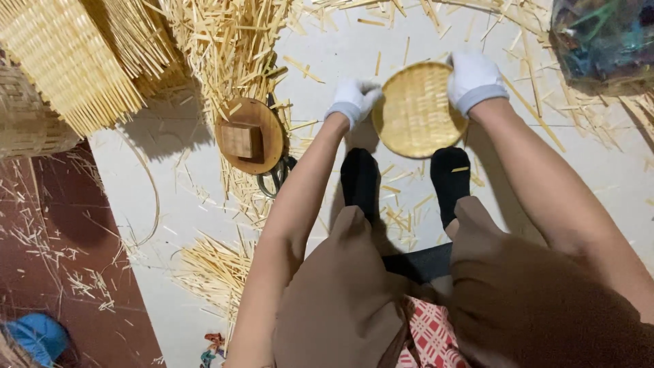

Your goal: Weaving and trimming a circular bamboo lid or base for a basket.

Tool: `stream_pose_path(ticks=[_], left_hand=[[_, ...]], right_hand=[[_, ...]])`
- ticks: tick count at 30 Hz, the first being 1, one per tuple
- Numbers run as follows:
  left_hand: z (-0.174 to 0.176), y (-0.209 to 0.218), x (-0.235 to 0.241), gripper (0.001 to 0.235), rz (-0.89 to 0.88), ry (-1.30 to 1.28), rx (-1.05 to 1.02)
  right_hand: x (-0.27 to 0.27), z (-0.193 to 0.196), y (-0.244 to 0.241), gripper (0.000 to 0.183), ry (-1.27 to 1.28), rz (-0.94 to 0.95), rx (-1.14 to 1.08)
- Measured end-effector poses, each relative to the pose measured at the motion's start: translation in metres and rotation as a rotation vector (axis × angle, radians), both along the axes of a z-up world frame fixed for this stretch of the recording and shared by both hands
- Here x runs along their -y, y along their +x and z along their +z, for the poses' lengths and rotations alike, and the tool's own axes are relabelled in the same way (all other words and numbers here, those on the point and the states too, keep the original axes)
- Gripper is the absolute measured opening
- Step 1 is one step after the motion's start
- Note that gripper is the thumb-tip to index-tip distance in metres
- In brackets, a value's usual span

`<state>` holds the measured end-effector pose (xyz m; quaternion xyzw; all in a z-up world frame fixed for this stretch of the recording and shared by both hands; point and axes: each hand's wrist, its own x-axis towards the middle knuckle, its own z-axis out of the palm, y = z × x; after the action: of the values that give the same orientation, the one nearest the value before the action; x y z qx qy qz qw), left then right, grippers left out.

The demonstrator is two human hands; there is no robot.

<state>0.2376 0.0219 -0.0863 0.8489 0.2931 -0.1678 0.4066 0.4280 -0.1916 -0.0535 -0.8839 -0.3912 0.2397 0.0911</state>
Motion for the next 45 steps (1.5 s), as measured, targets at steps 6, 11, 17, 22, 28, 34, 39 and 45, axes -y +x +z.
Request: stream_pose_path(ticks=[6, 11, 17, 22, 28, 34, 39, 45], left_hand=[[-0.028, 0.0, -0.006, 0.027, 0.248, -0.059, 0.197], [-0.016, 0.009, -0.006, 0.02, 0.149, -0.303, 0.07], [0.003, 0.014, -0.002, 0.019, 0.099, -0.171, 0.082], [0.021, 0.011, 0.021, 0.018, 0.111, 0.035, 0.087], [0.011, -0.006, 0.02, 0.022, 0.223, 0.177, 0.294], [-0.008, -0.005, -0.001, 0.027, 0.195, -0.093, 0.032], [-0.004, 0.002, -0.01, 0.029, 0.198, -0.24, -0.053], [0.03, 0.004, 0.014, 0.027, 0.178, -0.094, -0.021]], right_hand=[[0.013, 0.003, -0.01, 0.052, -0.058, 0.037, -0.285], [-0.014, 0.044, -0.016, 0.05, -0.033, 0.127, -0.298], [-0.043, 0.005, -0.01, 0.032, 0.055, 0.154, -0.454], [-0.039, 0.02, -0.036, 0.025, 0.182, 0.272, -0.092], [-0.002, -0.011, -0.032, 0.026, 0.034, 0.146, 0.074], [-0.003, 0.056, -0.014, 0.041, -0.382, 0.195, -0.359], [-0.043, 0.03, -0.018, 0.037, 0.019, 0.14, -0.353], [-0.049, 0.027, -0.031, 0.026, 0.071, 0.22, -0.309]])
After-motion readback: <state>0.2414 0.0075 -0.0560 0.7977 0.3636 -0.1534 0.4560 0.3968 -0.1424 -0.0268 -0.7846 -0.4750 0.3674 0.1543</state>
